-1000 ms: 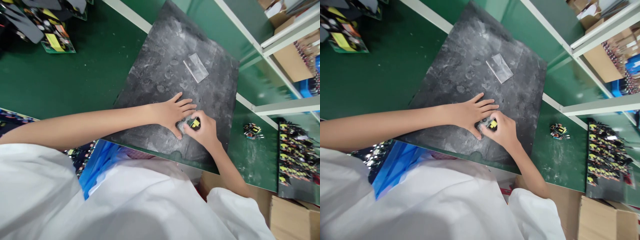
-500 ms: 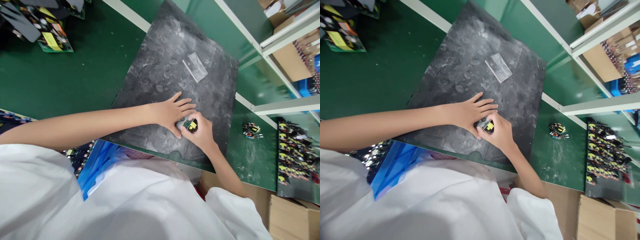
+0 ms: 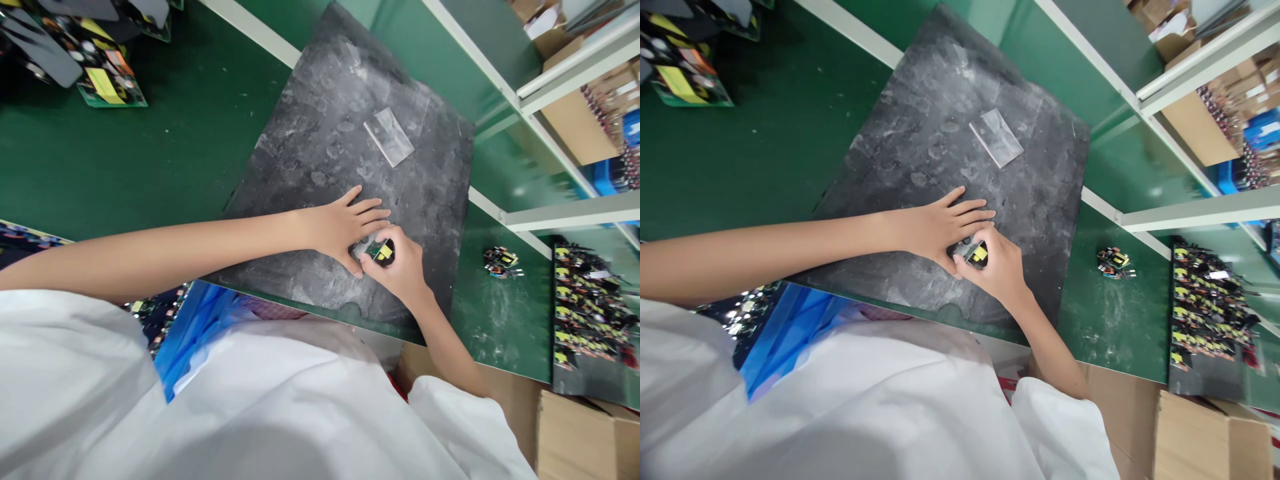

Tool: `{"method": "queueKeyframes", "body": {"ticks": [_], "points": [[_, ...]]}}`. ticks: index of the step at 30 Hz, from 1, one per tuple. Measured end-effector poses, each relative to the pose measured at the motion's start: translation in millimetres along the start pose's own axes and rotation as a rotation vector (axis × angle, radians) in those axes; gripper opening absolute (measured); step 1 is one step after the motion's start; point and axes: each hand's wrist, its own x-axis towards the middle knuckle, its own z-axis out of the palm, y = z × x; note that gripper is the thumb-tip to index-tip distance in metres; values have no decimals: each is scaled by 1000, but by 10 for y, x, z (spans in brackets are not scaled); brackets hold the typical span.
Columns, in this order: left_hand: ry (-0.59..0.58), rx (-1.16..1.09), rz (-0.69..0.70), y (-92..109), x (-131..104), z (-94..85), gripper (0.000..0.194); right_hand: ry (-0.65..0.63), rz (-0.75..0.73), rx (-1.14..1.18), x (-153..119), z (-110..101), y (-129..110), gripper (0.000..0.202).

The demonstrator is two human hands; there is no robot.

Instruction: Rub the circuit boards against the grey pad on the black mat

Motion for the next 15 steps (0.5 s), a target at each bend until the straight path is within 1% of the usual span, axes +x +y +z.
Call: {"method": "queueKeyframes", "body": {"ticks": [7, 15], "points": [[-29, 23, -13, 2, 5, -2, 97, -7, 18, -15, -4, 4, -10, 26], [2, 12, -1, -4, -1, 13, 96, 0, 24, -6, -12, 3, -31, 25]]}}
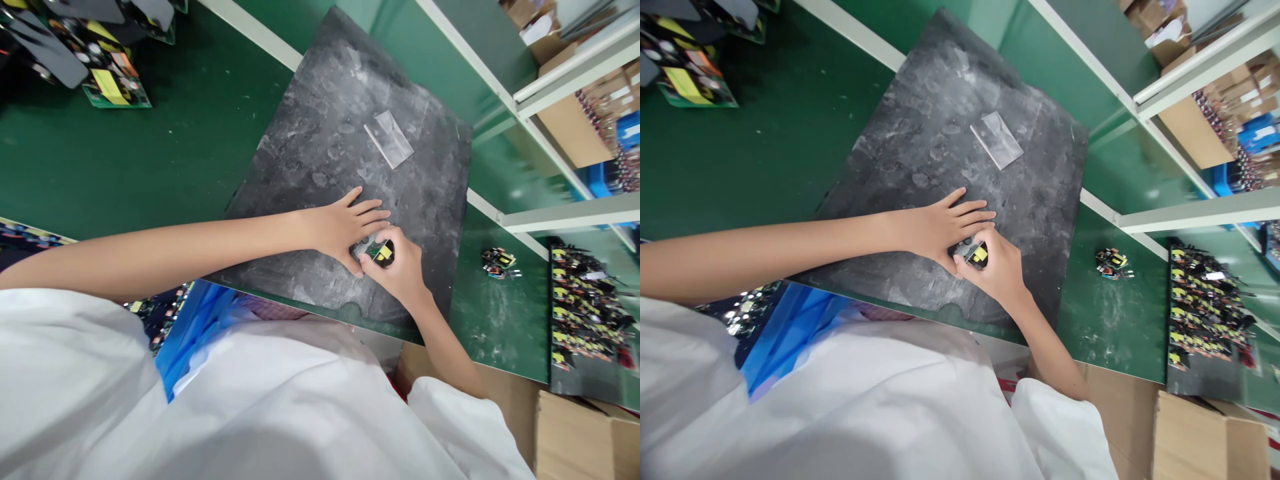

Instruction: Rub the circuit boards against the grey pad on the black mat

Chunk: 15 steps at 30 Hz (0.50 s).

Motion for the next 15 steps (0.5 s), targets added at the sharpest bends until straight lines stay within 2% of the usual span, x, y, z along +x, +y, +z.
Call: {"method": "queueKeyframes", "body": {"ticks": [15], "points": [[-4, 22, 5, 0, 1, 4, 94, 14, 1, 5, -16, 20, -1, 25]]}}
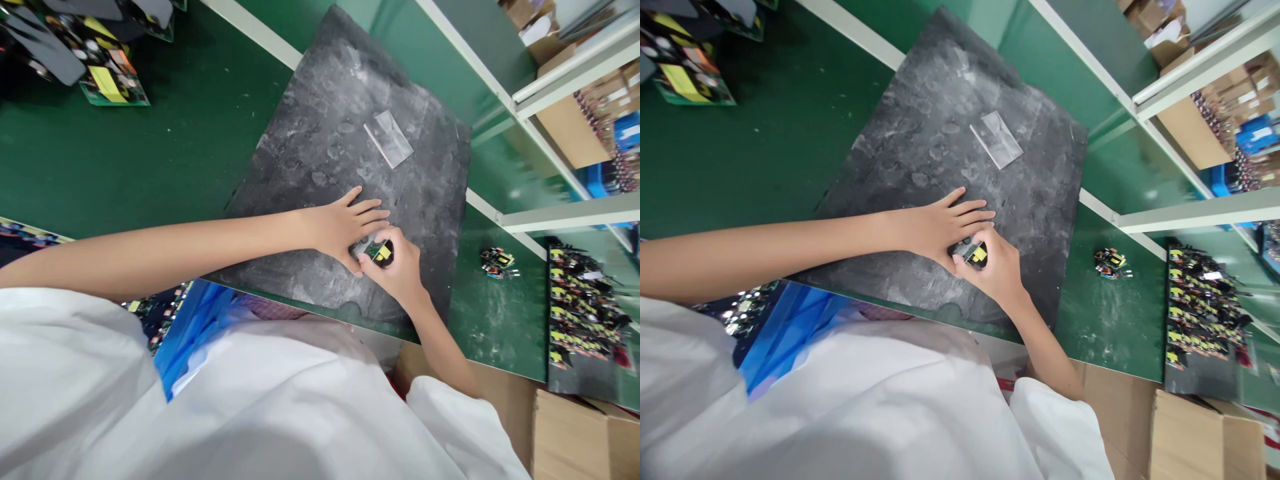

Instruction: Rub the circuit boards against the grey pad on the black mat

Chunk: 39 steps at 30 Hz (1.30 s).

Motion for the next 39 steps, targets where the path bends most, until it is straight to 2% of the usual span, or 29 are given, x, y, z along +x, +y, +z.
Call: {"method": "queueKeyframes", "body": {"ticks": [11, 18, 22, 27, 31, 36, 39], "points": [[-7, 22, -10, 21, -14, -20, 86, 8, 41, 0, -36, 11, -42, 25], [-25, 34, -14, 14, 2, -4, 97, -28, -27, -16, 34, -3, 17, 25], [-21, 22, -16, 11, 4, -7, 97, 4, -17, -24, 74, 1, 26, 24], [-36, 31, -18, 15, -2, -10, 97, -19, -111, -37, 58, 2, 44, 24], [-16, 24, -9, 5, 7, 6, 100, 36, -74, -92, 74, 2, 82, 24], [-10, 21, -8, 4, 5, 9, 101, -32, -135, -52, 61, -11, 77, 25], [-2, 9, -4, 1, 8, 12, 102, -5, -87, -99, 77, -20, 111, 25]]}}
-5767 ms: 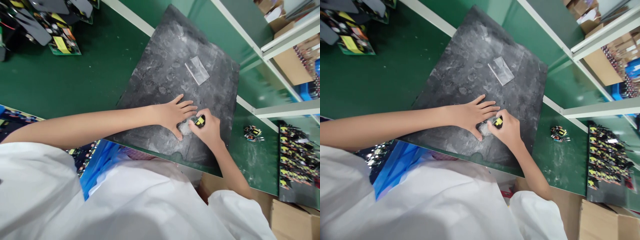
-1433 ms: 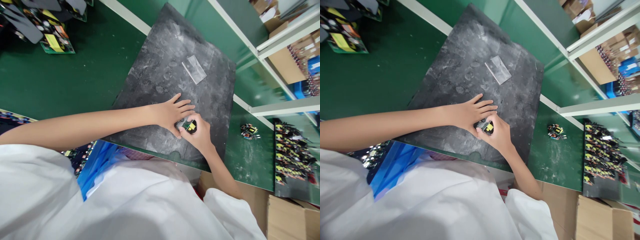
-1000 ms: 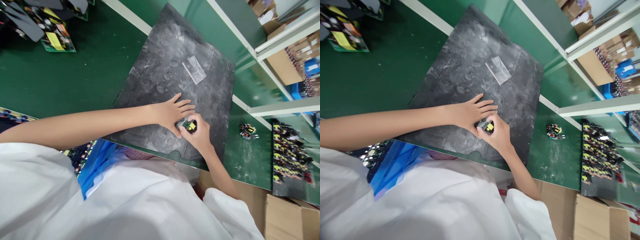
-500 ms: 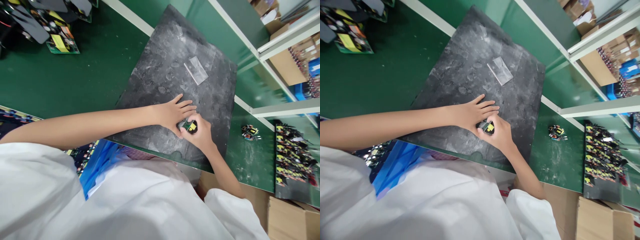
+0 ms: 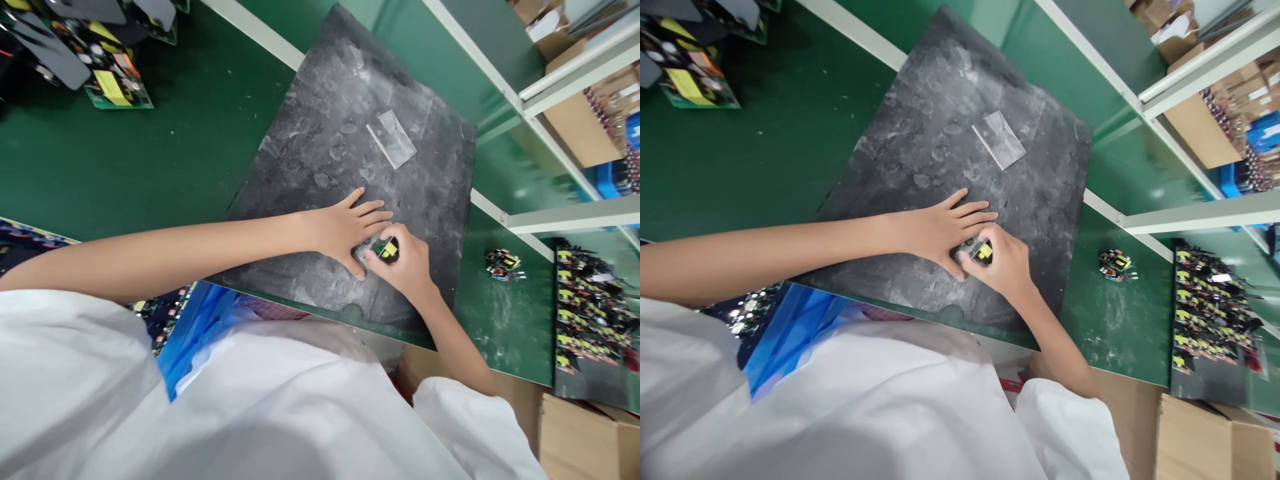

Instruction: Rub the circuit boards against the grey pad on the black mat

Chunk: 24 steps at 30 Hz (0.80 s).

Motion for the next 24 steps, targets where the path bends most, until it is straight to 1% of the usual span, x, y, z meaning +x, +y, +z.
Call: {"method": "queueKeyframes", "body": {"ticks": [3, 8, 9, 12, 14, 18, 19, 24], "points": [[7, -5, 6, 0, 0, 4, 101, 45, 46, -12, 3, 0, 12, 23], [29, -22, 2, 13, -12, -12, 96, -55, -52, 68, -21, -12, -8, 25], [24, -22, 1, 15, -11, -15, 96, -47, -34, 49, -15, -15, 3, 25], [-7, -15, -3, 11, -5, -14, 97, 12, 83, -20, 18, -23, 34, 25], [-10, -16, -1, 6, -1, -6, 98, 19, 109, -23, 25, -30, 16, 24], [22, -27, 4, 2, -6, 2, 95, -57, -15, 11, -6, -40, -55, 25], [23, -25, 4, 3, -8, 1, 94, -62, -19, -2, -9, -40, -54, 26], [10, -21, 10, 0, -5, 2, 98, 35, 113, -83, 19, -44, 21, 24]]}}
